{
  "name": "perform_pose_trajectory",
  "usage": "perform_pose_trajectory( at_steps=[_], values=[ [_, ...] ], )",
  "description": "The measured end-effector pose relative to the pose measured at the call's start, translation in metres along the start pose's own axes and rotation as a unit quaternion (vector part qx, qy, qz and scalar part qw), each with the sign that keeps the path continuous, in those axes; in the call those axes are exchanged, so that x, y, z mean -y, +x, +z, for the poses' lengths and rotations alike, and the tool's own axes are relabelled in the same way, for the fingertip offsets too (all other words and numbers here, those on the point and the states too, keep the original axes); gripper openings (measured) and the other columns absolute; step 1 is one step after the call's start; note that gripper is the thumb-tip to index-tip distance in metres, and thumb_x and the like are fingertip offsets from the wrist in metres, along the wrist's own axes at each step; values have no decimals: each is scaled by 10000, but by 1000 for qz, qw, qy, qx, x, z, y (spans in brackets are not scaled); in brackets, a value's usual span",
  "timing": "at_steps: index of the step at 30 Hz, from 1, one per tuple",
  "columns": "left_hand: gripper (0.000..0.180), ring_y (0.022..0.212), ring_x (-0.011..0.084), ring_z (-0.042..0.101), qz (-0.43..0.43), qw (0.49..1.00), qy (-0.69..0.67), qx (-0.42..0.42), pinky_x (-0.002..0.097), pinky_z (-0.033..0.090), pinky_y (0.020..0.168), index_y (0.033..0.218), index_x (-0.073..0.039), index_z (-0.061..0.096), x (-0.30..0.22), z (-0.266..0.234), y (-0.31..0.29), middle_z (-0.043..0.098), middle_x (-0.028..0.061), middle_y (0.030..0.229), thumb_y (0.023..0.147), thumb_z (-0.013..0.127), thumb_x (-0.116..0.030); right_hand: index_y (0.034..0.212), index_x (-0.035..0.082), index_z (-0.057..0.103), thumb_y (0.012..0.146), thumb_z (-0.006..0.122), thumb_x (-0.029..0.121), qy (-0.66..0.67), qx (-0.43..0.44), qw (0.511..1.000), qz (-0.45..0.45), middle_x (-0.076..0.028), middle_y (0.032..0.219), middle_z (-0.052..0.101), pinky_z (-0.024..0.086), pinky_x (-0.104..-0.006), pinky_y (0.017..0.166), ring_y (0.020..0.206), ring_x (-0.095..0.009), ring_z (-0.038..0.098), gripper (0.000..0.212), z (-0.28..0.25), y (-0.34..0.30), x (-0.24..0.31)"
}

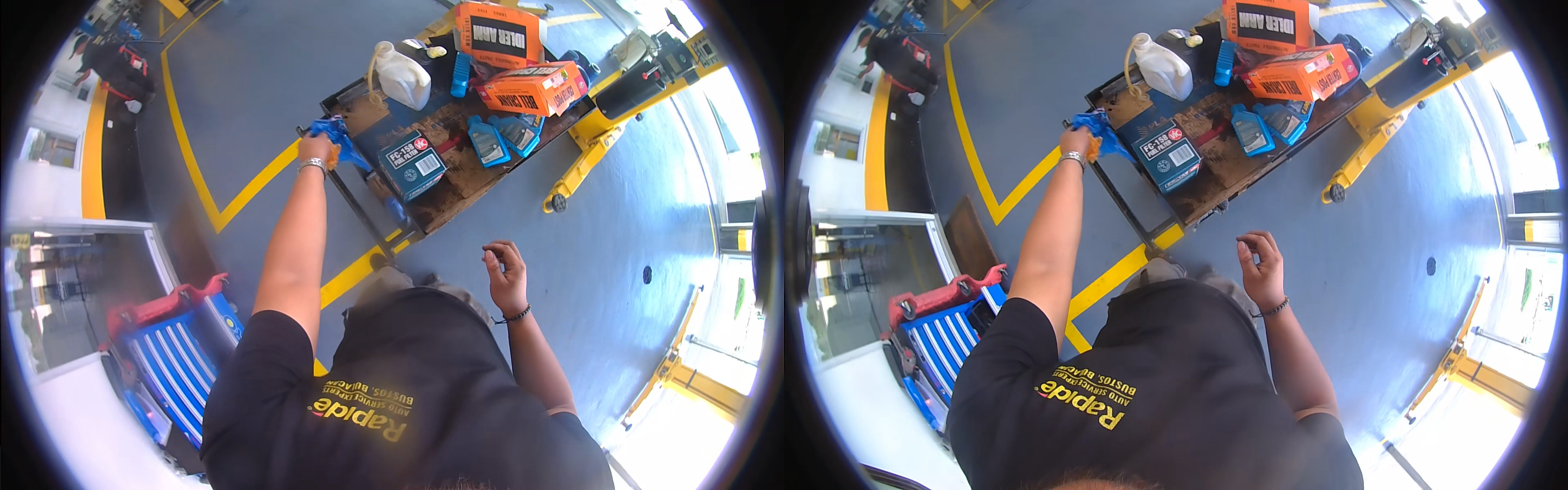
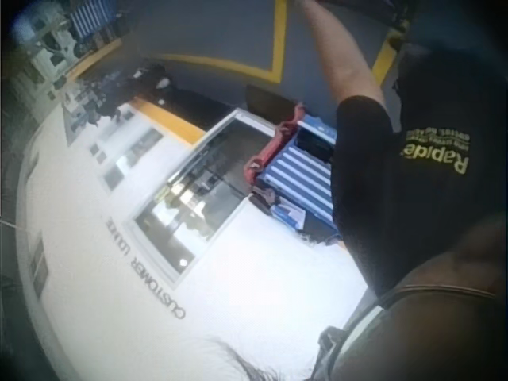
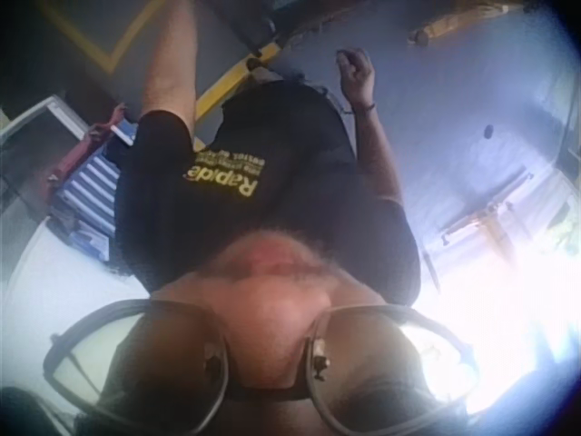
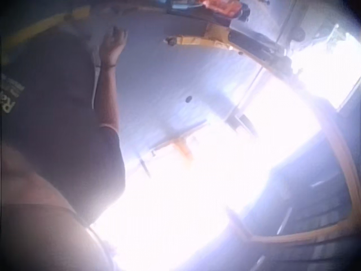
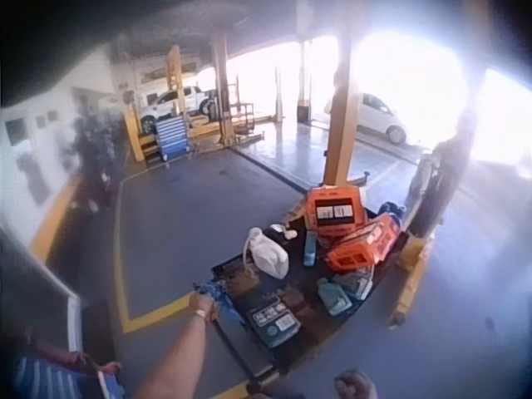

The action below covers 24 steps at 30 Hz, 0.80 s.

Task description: The person opens multiple drawers in a blue tool chest, selects wrenches and other tools, and places them on a nearby cart. They then handle several boxed auto parts and fluid containers, wiping some with a cloth and spray, and arranging them on the cart.

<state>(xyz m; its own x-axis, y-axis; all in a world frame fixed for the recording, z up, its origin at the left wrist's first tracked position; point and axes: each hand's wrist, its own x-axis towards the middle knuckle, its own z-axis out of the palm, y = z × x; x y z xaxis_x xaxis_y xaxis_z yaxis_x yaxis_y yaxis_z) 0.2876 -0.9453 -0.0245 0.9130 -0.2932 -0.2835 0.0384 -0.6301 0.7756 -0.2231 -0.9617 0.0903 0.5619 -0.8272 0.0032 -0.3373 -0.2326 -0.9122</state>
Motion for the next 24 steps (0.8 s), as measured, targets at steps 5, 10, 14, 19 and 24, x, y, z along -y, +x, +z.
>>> perform_pose_trajectory(
  at_steps=[5, 10, 14, 19, 24],
  values=[
    [300, 881, 119, 647, 226, 930, -285, 47, 328, 545, 824, 1130, 0, 716, -40, -83, -121, 719, 66, 982, 910, 694, -203, 1076, 0, 711, 983, 676, 150, -70, -77, 988, -113, -151, 1238, 616, 519, -392, 965, 1118, -281, 625, 180, -16, 41, 19],
    [424, 1101, 213, 649, 347, 814, -337, 321, 372, 544, 905, 1280, -6, 625, -85, -115, -225, 649, 135, 1275, 891, 723, -141, 1561, 25, 382, 821, 799, 647, 206, 112, 964, -123, -182, 1602, 371, 360, -462, 1180, 1477, -303, 390, 1053, -3, 136, 49],
    [503, 1156, 364, 643, 495, 811, -182, 253, 431, 540, 928, 1307, -47, 622, -118, -51, -255, 605, 197, 1329, 846, 768, -184, 1645, 31, 223, 735, 900, 633, 477, 405, 780, -21, -146, 1571, 405, 376, -406, 1191, 1464, -234, 408, 1283, 32, 191, 62],
    [879, 1334, 465, 496, 522, 836, 116, -123, 542, 411, 1096, 1492, -79, 471, -154, 56, -285, 480, 256, 1454, 716, 857, -223, 1483, 38, 453, 939, 770, 176, 532, 369, 745, 159, -70, 1312, 606, 507, -360, 1049, 1226, -190, 606, 645, 9, 215, 43],
    [1051, 1451, 434, 419, 333, 940, 48, 49, 530, 366, 1169, 1577, -75, 373, -183, 139, -309, 394, 247, 1564, 703, 898, -328, 1322, 68, 564, 952, 634, -2, 463, 292, 763, 343, -60, 1142, 679, 552, -354, 961, 1042, -187, 674, 384, -61, 262, 4]
  ],
)
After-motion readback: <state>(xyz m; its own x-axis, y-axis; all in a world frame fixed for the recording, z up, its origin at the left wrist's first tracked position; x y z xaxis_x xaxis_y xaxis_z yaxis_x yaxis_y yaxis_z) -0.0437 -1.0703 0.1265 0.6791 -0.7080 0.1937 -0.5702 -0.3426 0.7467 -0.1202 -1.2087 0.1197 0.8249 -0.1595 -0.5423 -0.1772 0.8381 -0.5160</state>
